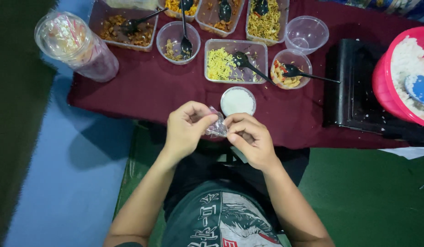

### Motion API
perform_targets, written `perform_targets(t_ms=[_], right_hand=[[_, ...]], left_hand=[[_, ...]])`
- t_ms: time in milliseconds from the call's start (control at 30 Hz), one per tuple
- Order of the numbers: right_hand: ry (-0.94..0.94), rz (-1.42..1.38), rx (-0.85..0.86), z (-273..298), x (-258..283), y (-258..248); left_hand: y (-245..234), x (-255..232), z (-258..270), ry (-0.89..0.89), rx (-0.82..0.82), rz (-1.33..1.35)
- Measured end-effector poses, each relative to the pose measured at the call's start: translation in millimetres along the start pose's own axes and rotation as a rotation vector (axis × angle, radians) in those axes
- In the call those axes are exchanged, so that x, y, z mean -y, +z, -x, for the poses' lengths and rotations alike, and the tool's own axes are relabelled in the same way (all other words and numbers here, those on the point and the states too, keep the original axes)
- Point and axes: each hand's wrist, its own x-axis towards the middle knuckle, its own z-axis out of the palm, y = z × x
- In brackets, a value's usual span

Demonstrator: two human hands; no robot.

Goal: Preparing food ingredients in small bags and packaging a bun into a box

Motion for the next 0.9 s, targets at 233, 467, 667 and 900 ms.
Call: perform_targets(t_ms=[233,467,667,900], right_hand=[[0.341,-0.182,-0.129,11,-15,11],[0.41,0.034,-0.013,7,-1,11],[0.293,0.425,-0.372,17,-22,-4],[0.797,0.265,-0.395,-5,-37,-17]], left_hand=[[12,-12,10,0.061,0.066,0.001],[28,7,22,0.025,-0.029,0.065],[20,31,20,-0.015,-0.092,0.06],[7,49,21,-0.029,-0.081,0.125]])
